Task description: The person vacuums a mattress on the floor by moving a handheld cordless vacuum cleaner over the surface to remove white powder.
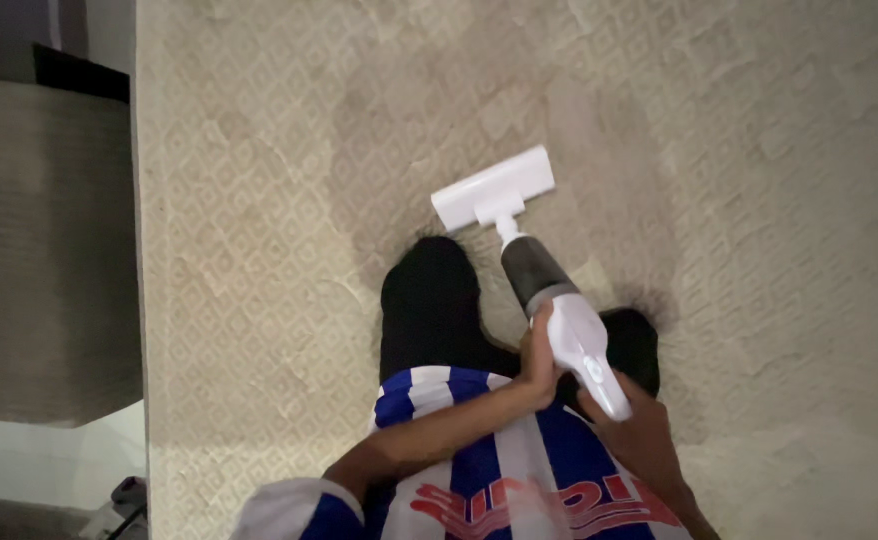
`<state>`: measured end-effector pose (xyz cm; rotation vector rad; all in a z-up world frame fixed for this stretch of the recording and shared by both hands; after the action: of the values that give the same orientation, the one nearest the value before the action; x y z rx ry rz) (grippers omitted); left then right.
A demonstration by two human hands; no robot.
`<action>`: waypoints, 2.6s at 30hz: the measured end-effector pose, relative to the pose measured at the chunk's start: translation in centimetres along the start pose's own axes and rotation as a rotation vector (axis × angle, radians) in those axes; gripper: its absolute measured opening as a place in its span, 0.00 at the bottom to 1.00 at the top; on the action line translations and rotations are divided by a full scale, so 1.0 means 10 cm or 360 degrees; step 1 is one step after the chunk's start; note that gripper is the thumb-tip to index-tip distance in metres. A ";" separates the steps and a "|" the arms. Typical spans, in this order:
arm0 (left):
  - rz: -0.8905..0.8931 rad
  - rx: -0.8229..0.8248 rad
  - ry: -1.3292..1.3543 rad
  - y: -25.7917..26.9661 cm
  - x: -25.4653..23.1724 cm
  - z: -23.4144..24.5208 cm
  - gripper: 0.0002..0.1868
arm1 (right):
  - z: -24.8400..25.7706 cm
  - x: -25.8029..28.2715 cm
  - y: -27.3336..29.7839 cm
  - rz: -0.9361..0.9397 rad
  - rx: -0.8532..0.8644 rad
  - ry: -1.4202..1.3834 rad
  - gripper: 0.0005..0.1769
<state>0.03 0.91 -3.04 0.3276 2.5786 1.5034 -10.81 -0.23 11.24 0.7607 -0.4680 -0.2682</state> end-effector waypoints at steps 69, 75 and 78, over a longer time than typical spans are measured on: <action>-0.0543 0.0027 -0.0044 -0.22 -1.46 -0.50 0.43 | 0.15 1.50 -0.83 0.0633 0.0229 0.0057 0.24; -0.0463 -0.0007 0.0174 -0.58 -2.05 -0.47 0.40 | -0.10 2.06 -1.02 0.0782 0.0159 0.0192 0.24; -0.0812 0.0231 0.0243 -0.81 -2.54 -0.55 0.43 | -0.21 2.54 -1.20 0.1268 0.0031 0.0070 0.20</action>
<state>22.39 -14.11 -7.09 -0.4201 2.6078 1.1978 11.36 -17.46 9.17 0.5463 -0.6938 0.4956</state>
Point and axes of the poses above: each hand's wrist, its own y-axis away from the middle knuckle, its own z-axis out of the back of the hand, x = y × z, the point moved 1 cm from there along -y, towards the middle knuckle, and after that the axes turned 11 degrees about y, right-handed, at the moved point
